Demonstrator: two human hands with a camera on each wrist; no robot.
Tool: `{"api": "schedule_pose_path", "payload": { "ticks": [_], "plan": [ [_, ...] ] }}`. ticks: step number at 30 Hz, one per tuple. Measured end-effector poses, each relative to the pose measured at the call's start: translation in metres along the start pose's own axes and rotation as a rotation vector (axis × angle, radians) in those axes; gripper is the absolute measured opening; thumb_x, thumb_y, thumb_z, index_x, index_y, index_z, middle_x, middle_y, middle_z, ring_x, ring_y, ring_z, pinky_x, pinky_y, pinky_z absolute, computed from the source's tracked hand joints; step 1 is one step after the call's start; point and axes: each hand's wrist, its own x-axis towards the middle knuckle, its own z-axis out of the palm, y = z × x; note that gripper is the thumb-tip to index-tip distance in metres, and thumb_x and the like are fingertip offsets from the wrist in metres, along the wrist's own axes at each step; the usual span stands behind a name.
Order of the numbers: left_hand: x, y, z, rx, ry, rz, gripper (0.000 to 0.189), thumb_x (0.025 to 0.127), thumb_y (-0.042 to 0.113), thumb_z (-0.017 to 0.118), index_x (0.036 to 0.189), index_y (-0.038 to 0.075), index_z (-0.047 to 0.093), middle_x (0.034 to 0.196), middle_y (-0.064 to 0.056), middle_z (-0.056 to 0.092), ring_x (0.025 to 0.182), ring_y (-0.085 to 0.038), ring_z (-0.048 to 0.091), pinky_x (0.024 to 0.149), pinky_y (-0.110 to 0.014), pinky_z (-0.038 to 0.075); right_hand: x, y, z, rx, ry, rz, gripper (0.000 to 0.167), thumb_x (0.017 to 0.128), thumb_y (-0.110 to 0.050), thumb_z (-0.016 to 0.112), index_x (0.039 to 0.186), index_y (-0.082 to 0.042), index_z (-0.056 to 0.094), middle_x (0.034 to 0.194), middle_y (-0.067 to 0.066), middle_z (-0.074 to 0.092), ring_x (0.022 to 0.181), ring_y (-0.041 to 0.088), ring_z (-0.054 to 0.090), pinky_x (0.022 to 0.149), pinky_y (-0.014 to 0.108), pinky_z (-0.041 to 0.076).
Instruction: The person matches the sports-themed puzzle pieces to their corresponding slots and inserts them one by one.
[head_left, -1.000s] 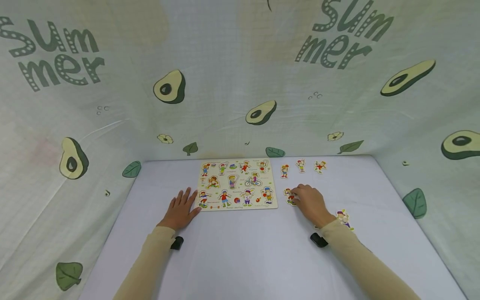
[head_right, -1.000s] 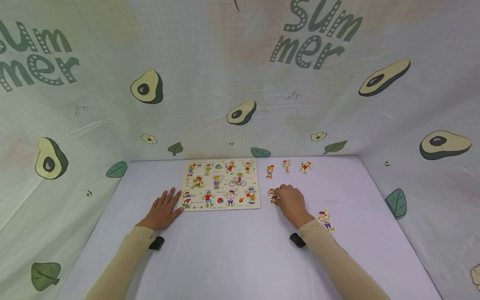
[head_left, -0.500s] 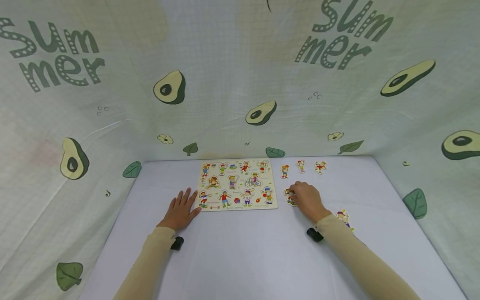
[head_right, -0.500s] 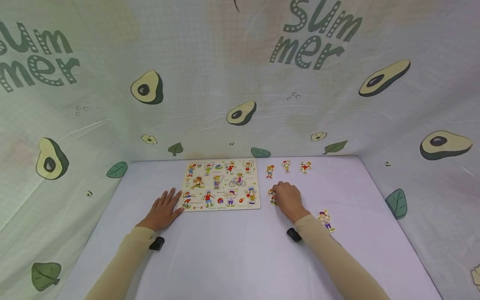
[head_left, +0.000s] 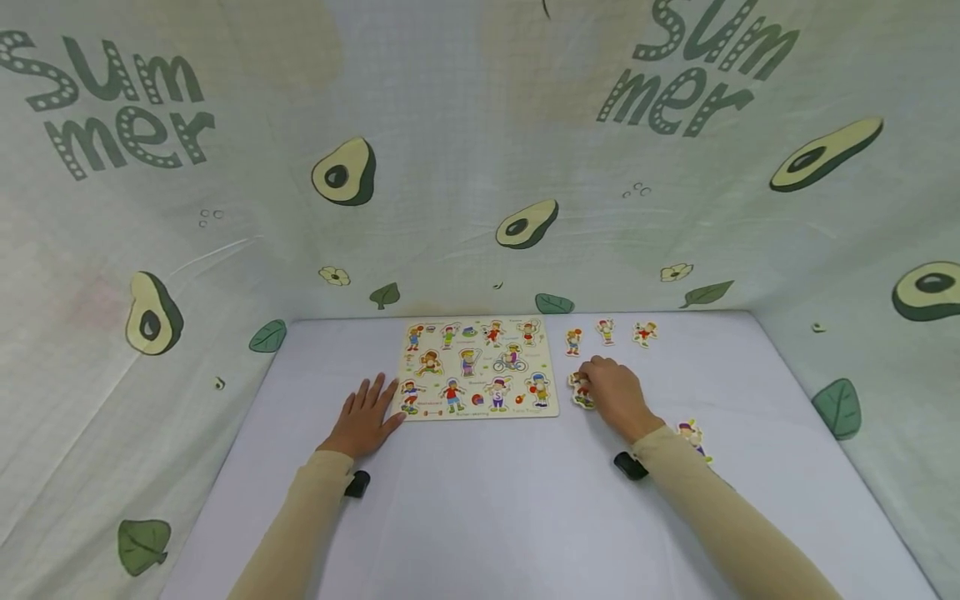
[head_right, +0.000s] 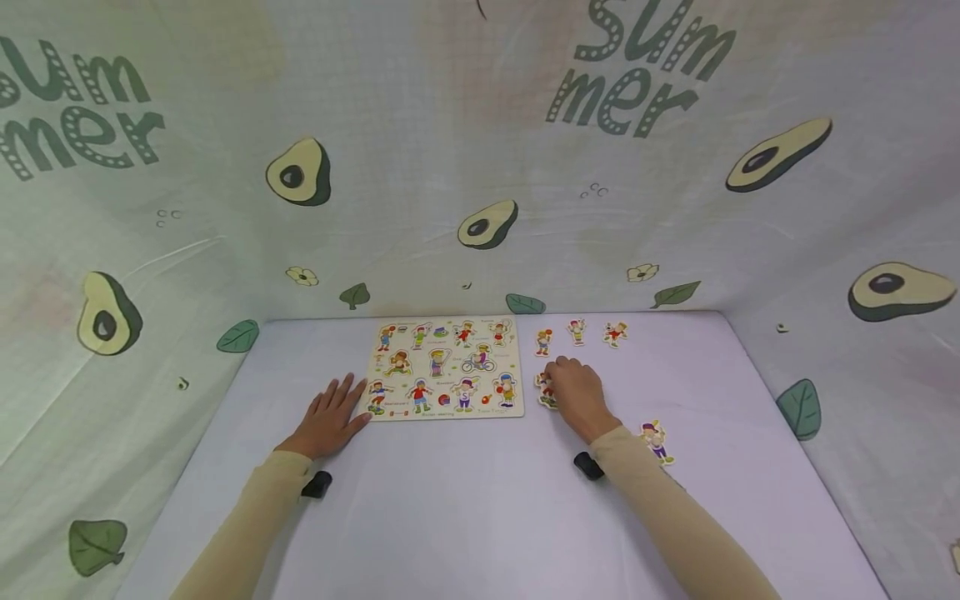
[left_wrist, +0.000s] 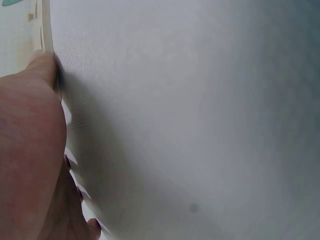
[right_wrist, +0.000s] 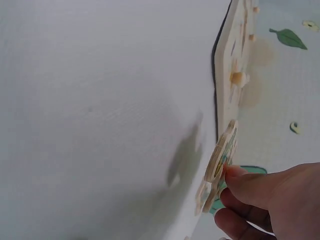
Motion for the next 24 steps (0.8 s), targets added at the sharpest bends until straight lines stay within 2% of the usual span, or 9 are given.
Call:
{"api": "schedule_pose_path", "payload": {
  "ticks": [6,10,18,24],
  "plan": [
    [0.003,-0.003,0.003,0.001,0.004,0.000,0.074,0.111,0.041,0.052,0.169,0.005,0.021,0.176,-0.024,0.008,0.161,-0.051,0.004,0.129,-0.066,0.007,0.005,-0.024,-0.011,0.036,0.050,-0.051,0.012,0.093,-0.007,0.082,0.102,-0.002,0.078,0.092,0.008,0.072,0.084,0.027,0.069,0.071,0.042,0.059],
    [0.003,-0.003,0.004,-0.003,0.005,-0.002,0.075,0.111,0.041,0.053,0.169,0.005,0.022,0.176,-0.024,0.008,0.160,-0.051,0.004,0.129,-0.066,0.007,0.011,-0.044,-0.011,0.059,0.071,-0.085,0.012,0.093,-0.008,0.082,0.103,-0.002,0.077,0.094,0.007,0.072,0.085,0.026,0.069,0.072,0.040,0.059],
    [0.001,-0.001,0.002,0.009,-0.002,-0.006,0.074,0.111,0.041,0.051,0.169,0.006,0.022,0.176,-0.024,0.008,0.161,-0.050,0.004,0.129,-0.066,0.007,0.028,-0.087,-0.001,0.102,0.108,-0.167,0.009,0.094,-0.010,0.081,0.102,-0.005,0.078,0.093,0.006,0.072,0.085,0.025,0.071,0.072,0.039,0.061],
    [-0.002,0.002,-0.002,-0.024,0.017,0.003,0.073,0.111,0.040,0.053,0.168,0.004,0.025,0.175,-0.025,0.011,0.160,-0.051,0.006,0.129,-0.067,0.007,0.039,-0.119,0.012,0.112,0.105,-0.237,0.008,0.095,-0.012,0.080,0.102,-0.008,0.079,0.093,0.003,0.073,0.085,0.021,0.071,0.073,0.036,0.060]
  ]
}}
